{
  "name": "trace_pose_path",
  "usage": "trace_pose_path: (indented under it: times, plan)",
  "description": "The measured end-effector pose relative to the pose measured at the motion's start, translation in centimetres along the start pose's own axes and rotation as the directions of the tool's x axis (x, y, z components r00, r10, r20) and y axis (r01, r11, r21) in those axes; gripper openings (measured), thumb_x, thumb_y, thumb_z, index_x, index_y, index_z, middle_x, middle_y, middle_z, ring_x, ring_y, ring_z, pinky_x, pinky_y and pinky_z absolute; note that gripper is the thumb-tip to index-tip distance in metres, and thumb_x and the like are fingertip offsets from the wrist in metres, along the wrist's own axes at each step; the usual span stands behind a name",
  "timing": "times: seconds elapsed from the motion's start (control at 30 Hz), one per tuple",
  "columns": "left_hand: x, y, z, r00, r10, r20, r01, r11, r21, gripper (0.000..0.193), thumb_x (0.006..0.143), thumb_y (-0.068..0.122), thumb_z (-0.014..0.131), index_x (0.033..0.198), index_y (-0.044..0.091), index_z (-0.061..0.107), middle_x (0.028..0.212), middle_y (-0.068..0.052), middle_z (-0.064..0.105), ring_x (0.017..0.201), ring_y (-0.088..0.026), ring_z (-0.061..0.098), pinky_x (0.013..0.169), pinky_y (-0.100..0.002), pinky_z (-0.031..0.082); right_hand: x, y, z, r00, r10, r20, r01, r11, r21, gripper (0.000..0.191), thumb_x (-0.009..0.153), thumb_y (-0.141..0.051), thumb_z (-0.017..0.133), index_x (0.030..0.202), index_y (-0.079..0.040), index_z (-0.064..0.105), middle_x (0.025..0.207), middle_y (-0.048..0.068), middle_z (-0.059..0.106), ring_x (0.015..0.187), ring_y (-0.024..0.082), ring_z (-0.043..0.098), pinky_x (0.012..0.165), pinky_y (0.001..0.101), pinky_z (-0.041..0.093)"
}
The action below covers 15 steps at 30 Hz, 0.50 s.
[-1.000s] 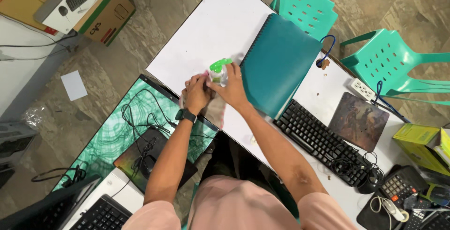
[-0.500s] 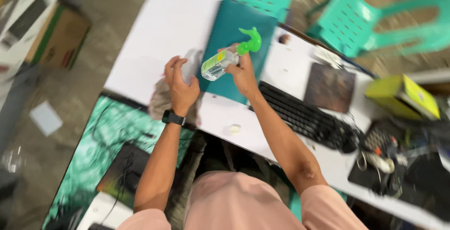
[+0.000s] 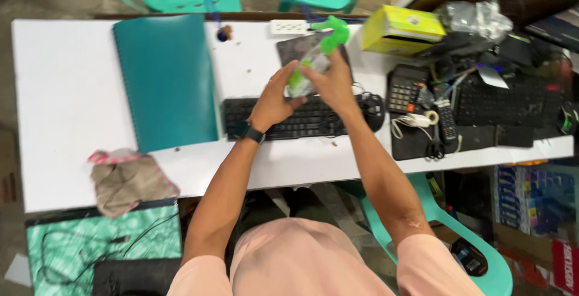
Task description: The person unplugs and gathers cables at a desk, then arranges product boxes on a storage shelf. They spray liquid on the desk and wipe it with a cloth, coil a blue cable, place a black rubber part on a box, and wipe the desk surface again with a notebook.
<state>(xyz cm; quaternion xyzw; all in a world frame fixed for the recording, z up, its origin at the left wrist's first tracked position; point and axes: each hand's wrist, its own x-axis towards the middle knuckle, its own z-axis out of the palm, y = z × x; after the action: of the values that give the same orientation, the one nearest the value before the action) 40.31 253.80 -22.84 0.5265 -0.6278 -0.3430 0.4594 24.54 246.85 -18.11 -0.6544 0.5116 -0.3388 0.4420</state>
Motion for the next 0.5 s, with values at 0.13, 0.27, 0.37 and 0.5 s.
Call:
trace_pose_path:
  times: [0.13,0.27,0.37,0.5]
  plan:
    - [4.3,1.4,5.2,0.919,-0.286,0.27,0.193,0.926,0.324,0.068,0.091,0.029,0.071,0.153,0.028,0.041,0.165,-0.013,0.028,0.148,-0.053,0.016,0.111,-0.075,0.017,0.6,3.6,-8.0,0.964,-0.086,-0.253,0.059,0.992,-0.113,0.042,0.085,-0.011,0.084,0.12,-0.002,0.062,0.105,0.01,0.074,0.089,0.016,0.071,0.077,0.0339,0.058]
    - [6.8,1.2,8.4,0.906,-0.357,0.228,0.196,0.83,0.522,0.055,0.1,0.034,0.058,0.154,0.033,0.045,0.169,-0.011,0.025,0.151,-0.057,0.011,0.115,-0.078,0.012,1.5,7.0,-13.0,0.915,0.003,-0.404,-0.063,0.989,-0.134,0.036,0.083,-0.01,0.086,0.109,-0.001,0.062,0.1,0.011,0.077,0.088,0.016,0.072,0.079,0.0328,0.057]
    - [8.1,0.3,9.2,0.871,-0.437,0.226,0.224,0.762,0.608,0.054,0.102,0.039,0.053,0.154,0.03,0.043,0.17,-0.011,0.019,0.153,-0.054,0.004,0.114,-0.079,0.007,1.9,8.7,-14.8,0.899,0.054,-0.434,-0.134,0.979,-0.156,0.038,0.083,-0.011,0.087,0.11,0.0,0.063,0.1,0.013,0.077,0.088,0.018,0.072,0.081,0.0335,0.056]
    - [8.4,-0.6,9.8,0.864,-0.447,0.233,0.192,0.719,0.668,0.059,0.1,0.048,0.049,0.155,0.029,0.039,0.172,-0.006,0.013,0.155,-0.046,-0.002,0.114,-0.079,0.002,2.1,10.7,-16.0,0.917,-0.064,-0.394,0.089,0.995,0.047,0.051,0.086,-0.013,0.084,0.126,0.001,0.055,0.114,0.015,0.074,0.101,0.02,0.071,0.089,0.0331,0.055]
